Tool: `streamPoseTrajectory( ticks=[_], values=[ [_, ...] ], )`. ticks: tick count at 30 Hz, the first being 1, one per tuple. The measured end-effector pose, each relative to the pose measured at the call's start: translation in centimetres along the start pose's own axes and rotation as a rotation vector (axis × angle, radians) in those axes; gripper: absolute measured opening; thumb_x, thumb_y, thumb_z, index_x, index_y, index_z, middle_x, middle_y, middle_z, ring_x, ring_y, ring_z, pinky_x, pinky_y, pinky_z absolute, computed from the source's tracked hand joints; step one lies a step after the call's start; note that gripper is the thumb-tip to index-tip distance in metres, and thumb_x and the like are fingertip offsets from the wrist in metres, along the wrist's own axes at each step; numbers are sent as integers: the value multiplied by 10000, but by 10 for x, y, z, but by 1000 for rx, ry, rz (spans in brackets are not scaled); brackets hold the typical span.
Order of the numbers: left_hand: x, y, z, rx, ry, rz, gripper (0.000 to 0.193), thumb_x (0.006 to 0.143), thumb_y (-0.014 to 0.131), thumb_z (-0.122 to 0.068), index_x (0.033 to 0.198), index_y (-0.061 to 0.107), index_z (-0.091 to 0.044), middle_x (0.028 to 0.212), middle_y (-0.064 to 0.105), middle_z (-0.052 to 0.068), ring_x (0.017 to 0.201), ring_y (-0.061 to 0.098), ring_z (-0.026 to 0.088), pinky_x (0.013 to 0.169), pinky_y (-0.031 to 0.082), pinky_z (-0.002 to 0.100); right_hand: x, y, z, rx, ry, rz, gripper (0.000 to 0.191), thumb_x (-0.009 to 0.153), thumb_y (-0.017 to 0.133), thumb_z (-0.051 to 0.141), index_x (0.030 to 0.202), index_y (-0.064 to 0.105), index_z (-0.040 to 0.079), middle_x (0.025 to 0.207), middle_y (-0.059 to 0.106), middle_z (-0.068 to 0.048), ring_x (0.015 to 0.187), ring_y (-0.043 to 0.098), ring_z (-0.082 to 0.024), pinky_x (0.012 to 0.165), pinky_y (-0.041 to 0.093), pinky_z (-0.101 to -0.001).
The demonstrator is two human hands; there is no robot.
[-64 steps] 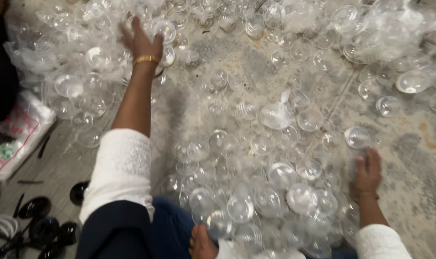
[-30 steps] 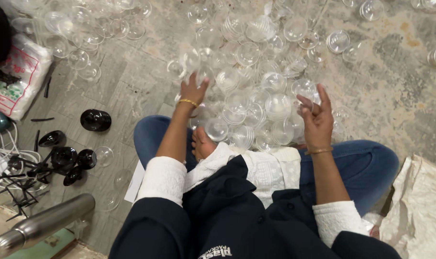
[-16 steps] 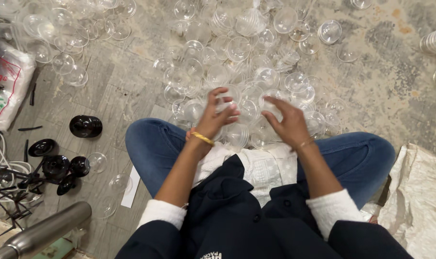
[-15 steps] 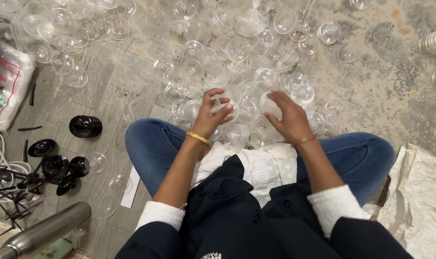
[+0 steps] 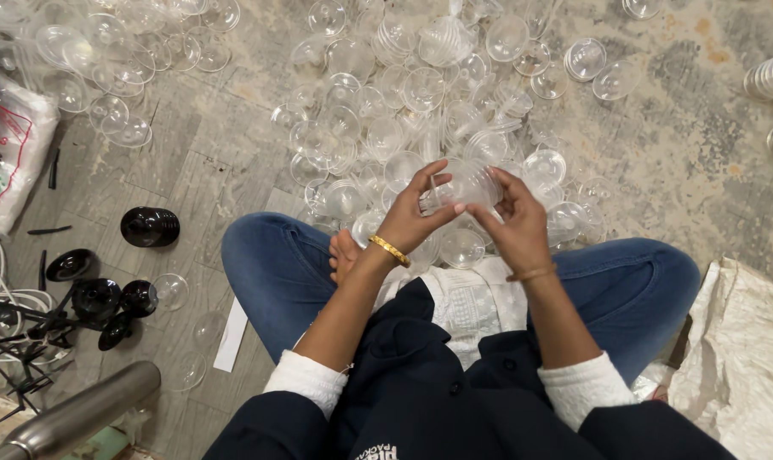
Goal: The person sits cross-legged on the floor among a large spread of clear plastic cups and repeatedly picks up cups one at a time, fitting them together to build stacks. Finished stacks are set aside on the floor, and near the end the person reaches toward a woven sack beside them.
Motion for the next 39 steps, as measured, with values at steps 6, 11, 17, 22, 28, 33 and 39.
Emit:
streamPoseTrajectory(
  ticks=[6, 11, 17, 22, 28, 33, 39],
  values=[
    [-10, -14, -21, -92, -15, 20, 747, 884, 794, -182, 1537, 440, -102, 1465, 593, 157, 1289, 603, 213, 1057, 522, 336, -21, 5, 8, 307, 10, 159, 700, 953, 649, 32, 1591, 362, 24, 1554, 508, -142, 1385, 558, -176, 1144, 463, -304],
    [-6, -10, -24, 15, -21, 137, 802, 867, 847, -240, 1539, 440, -79, 1491, 567, 145, 1309, 605, 222, 1087, 493, 342, -8, -1, -10, 264, 77, -31, 581, 931, 672, -26, 1479, 479, -9, 1324, 671, -168, 1181, 663, -165, 988, 551, -281],
    [8, -48, -26, 233, 4, -180, 848, 774, 881, -302, 1478, 465, -75, 1445, 575, 170, 1163, 668, 235, 923, 589, 360, 21, -10, -10, 91, 6, -187, 445, 917, 716, -49, 1343, 587, -45, 1248, 712, -135, 1088, 706, -151, 912, 591, -250],
    [13, -38, -20, -85, -62, -60, 859, 798, 862, -324, 1509, 442, -89, 1404, 574, 186, 1155, 668, 249, 929, 606, 352, 5, -2, 18, 130, -102, -170, 439, 930, 704, -48, 1350, 576, -44, 1305, 678, -131, 1179, 680, -165, 981, 584, -269],
    [13, -8, -25, -109, -61, 17, 886, 808, 867, -318, 1552, 430, -117, 1337, 633, 184, 1163, 673, 249, 904, 620, 334, -13, 16, 46, 126, -175, -62, 377, 981, 693, -9, 1346, 614, -54, 1310, 695, -152, 1230, 679, -192, 1047, 561, -284],
    [3, -7, -48, 15, 32, -51, 862, 763, 877, -351, 1481, 453, -129, 1352, 564, 155, 1213, 624, 260, 822, 644, 353, -12, 12, 38, 122, -86, -45, 392, 970, 698, 1, 1350, 618, -50, 1276, 713, -146, 1182, 691, -175, 982, 565, -264],
    [-2, -3, -71, 572, 249, -70, 1068, 645, 962, -419, 1509, 395, -150, 1286, 567, 222, 1169, 610, 395, 951, 547, 464, -11, 14, 31, 157, -54, -8, 398, 998, 655, 5, 1388, 605, -53, 1271, 713, -143, 1150, 688, -155, 978, 568, -259]
  ],
)
Point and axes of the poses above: each hand's wrist, its own x-axis towards the middle knuckle, its own y-axis out of the palm, z = x × y, the point moved 6 cm from there along x, towards the middle knuckle
